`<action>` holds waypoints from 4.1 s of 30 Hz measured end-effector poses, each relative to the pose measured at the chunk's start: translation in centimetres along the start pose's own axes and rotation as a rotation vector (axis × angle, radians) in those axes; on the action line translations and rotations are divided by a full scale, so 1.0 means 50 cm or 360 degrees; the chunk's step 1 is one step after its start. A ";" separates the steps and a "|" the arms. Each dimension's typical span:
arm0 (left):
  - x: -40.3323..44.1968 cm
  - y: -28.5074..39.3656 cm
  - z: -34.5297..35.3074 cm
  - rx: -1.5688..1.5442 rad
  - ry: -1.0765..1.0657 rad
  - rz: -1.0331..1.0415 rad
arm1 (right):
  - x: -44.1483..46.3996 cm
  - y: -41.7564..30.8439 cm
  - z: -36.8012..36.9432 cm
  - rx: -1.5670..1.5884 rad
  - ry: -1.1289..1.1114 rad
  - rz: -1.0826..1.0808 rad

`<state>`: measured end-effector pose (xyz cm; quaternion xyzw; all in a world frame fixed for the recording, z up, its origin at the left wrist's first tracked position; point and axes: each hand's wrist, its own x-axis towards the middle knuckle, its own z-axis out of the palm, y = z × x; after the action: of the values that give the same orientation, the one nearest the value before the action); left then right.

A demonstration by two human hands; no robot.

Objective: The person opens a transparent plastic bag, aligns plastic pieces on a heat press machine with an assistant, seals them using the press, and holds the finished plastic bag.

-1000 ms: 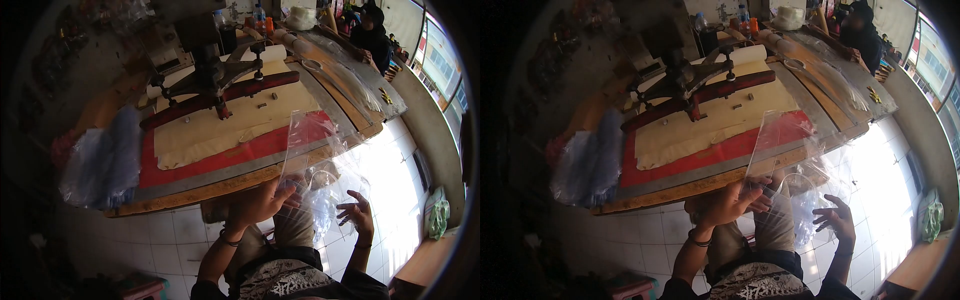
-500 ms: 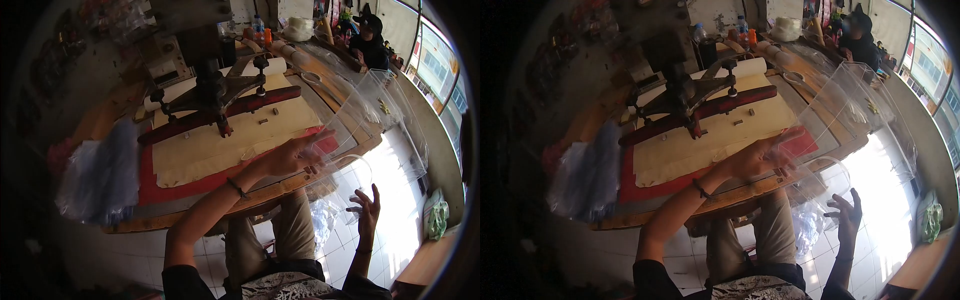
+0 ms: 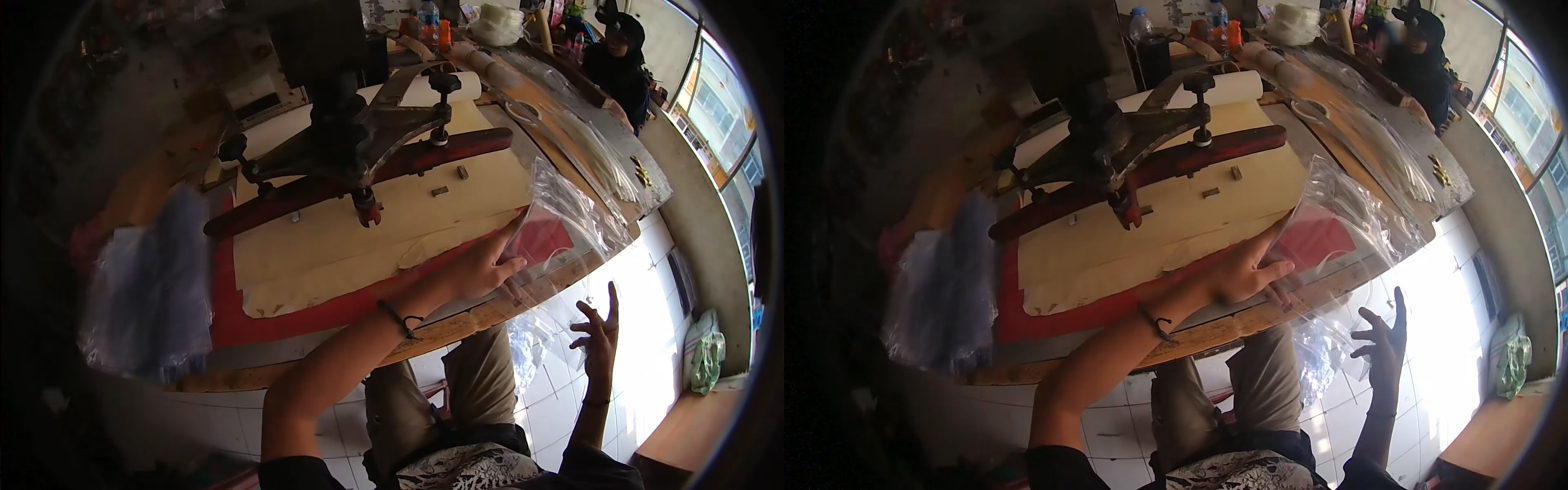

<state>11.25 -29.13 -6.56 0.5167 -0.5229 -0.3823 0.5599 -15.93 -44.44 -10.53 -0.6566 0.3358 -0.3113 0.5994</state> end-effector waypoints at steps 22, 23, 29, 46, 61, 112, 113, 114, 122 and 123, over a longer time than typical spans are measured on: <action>0.001 0.009 -0.003 -0.0126 0.0088 0.0074 | -0.005 -0.024 -0.005 0.0059 0.0009 0.0065; 0.003 -0.001 -0.007 0.0312 0.0161 0.0196 | -0.003 -0.030 -0.005 0.0096 0.0021 0.0058; 0.000 0.005 -0.007 0.0444 0.0228 0.0251 | -0.011 -0.031 -0.014 0.0180 0.0073 -0.0006; 0.004 -0.009 -0.016 0.0382 0.0221 0.0294 | -0.007 -0.012 -0.058 0.0622 -0.0720 0.0214; -0.011 0.034 -0.010 0.0150 0.0274 0.0255 | -0.002 -0.034 -0.034 0.0395 -0.0645 0.0287; -0.012 0.020 -0.022 0.0118 0.0503 0.0078 | 0.251 -0.108 0.233 0.0558 -0.0425 -0.0304; -0.013 0.018 -0.023 0.0299 0.0584 0.0159 | 0.246 -0.114 0.244 0.0569 -0.0481 -0.0273; -0.018 0.020 -0.022 0.0577 0.0691 0.0361 | 0.238 -0.118 0.254 0.0561 -0.0545 -0.0265; -0.028 0.019 -0.013 0.1433 0.0681 0.0858 | 0.231 -0.113 0.282 0.0701 -0.0565 -0.0131; -0.029 0.021 -0.013 0.1451 0.0665 0.0857 | 0.236 -0.108 0.279 0.0752 -0.0575 -0.0131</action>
<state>11.55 -27.42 -5.76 0.6193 -0.6263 0.1486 0.4496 2.60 -45.67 -6.28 -0.5568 0.1150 -0.2831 0.7724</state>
